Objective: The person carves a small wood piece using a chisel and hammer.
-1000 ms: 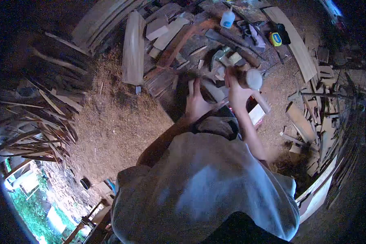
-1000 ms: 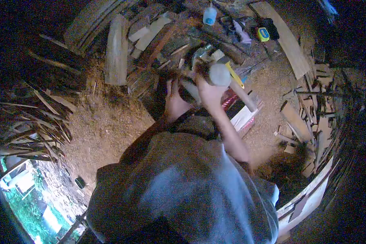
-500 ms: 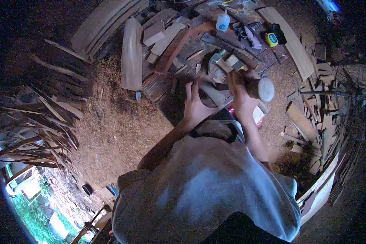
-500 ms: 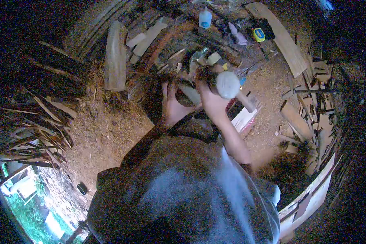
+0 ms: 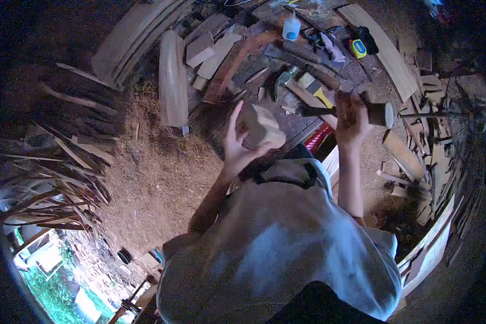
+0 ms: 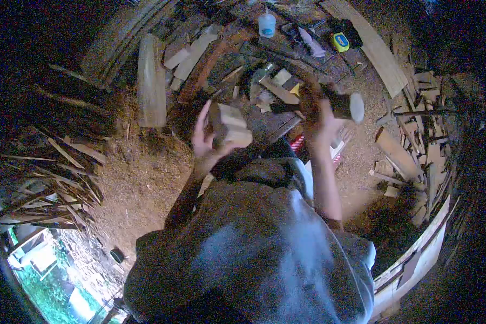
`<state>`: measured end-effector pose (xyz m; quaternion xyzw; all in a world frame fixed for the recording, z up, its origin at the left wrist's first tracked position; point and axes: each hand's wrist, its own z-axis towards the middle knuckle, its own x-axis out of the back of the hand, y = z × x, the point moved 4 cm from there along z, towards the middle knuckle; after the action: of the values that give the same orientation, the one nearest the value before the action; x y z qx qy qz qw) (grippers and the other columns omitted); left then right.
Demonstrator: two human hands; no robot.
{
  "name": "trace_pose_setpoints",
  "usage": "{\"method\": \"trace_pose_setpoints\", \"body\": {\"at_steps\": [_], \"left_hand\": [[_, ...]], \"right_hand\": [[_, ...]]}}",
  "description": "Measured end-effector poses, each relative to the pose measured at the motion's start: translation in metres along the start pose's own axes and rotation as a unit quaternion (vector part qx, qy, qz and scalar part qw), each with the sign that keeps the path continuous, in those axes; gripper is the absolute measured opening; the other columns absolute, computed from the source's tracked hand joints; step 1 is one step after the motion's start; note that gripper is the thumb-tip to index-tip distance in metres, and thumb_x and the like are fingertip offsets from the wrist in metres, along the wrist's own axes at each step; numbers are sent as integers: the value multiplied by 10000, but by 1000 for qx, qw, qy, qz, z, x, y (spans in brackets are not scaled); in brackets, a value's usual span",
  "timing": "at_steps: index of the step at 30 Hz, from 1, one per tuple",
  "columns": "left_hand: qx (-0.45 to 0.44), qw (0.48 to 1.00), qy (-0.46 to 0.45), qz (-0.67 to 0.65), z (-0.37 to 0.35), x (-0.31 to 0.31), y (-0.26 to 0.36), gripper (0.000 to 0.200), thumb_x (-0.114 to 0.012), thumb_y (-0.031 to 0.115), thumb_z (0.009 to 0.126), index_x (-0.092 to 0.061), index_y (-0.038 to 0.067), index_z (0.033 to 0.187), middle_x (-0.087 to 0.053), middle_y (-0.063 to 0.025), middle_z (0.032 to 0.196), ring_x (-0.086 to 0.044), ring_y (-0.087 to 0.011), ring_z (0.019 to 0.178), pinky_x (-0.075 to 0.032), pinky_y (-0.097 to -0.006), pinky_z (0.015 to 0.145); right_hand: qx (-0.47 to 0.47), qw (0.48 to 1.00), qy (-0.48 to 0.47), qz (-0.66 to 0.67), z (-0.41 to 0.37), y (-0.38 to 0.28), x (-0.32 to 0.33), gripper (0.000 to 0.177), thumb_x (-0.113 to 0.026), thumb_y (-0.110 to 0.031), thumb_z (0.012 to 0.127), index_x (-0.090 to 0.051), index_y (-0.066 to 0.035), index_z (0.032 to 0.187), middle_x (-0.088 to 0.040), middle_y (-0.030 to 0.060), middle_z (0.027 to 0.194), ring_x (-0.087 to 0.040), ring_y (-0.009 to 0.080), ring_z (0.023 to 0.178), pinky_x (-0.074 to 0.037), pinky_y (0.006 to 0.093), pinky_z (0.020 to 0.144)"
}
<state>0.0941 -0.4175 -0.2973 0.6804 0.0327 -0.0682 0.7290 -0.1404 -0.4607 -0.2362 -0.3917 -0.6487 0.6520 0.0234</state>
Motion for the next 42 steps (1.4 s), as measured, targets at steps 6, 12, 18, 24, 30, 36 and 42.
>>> {"method": "trace_pose_setpoints", "body": {"at_steps": [6,12,18,24,30,36,42], "left_hand": [[71,908,-29,-411,9,13,22,766,-387,551,876,-250,19,1410,-306,-182,1438,-332,-338,1316,-238,-517,1093],[97,948,-41,-300,10,11,30,860,-484,548,815,-215,-6,1415,-223,-219,1472,-230,-397,1357,-223,-561,1089],[86,956,-52,-275,6,5,48,764,-478,420,856,-190,-3,1424,-276,-197,1455,-288,-356,1342,-229,-539,1092],[107,961,-20,-254,11,-2,58,804,-427,544,857,-236,-10,1408,-294,-225,1439,-313,-385,1323,-261,-547,1076],[87,926,-7,-368,13,-11,73,856,-317,655,871,-261,-21,1395,-338,-238,1411,-361,-402,1289,-285,-584,1047],[90,922,21,-376,29,-4,90,889,-302,695,858,-263,-12,1395,-341,-230,1411,-348,-401,1295,-251,-649,1026],[42,881,12,-472,51,1,113,743,-359,615,893,-370,28,1349,-457,-163,1338,-410,-367,1257,-307,-613,1019]], "right_hand": [[-59,992,-88,74,15,28,40,245,-528,-323,904,-515,-91,826,-520,36,806,-492,186,766,-414,385,808],[-43,981,-158,102,-13,64,63,373,-552,-412,896,-511,-90,1080,-519,62,1053,-500,239,1013,-386,426,941],[32,964,-173,-197,-29,76,115,316,-561,-305,899,-495,-63,1090,-507,96,1131,-491,193,1024,-414,357,871],[33,872,-275,-403,-25,-1,124,346,-623,-124,832,-513,7,1133,-548,92,1088,-563,176,909,-460,306,808],[-83,891,-222,-387,-28,-6,153,354,-717,-52,746,-589,34,1065,-671,81,902,-642,177,792,-515,299,729],[-256,871,-316,-276,-22,52,228,388,-762,-186,709,-594,16,996,-669,112,896,-644,223,779,-524,353,747],[32,639,-378,-669,-30,52,178,476,-774,-170,658,-585,5,1058,-654,150,1003,-623,255,860,-494,360,776]]}}
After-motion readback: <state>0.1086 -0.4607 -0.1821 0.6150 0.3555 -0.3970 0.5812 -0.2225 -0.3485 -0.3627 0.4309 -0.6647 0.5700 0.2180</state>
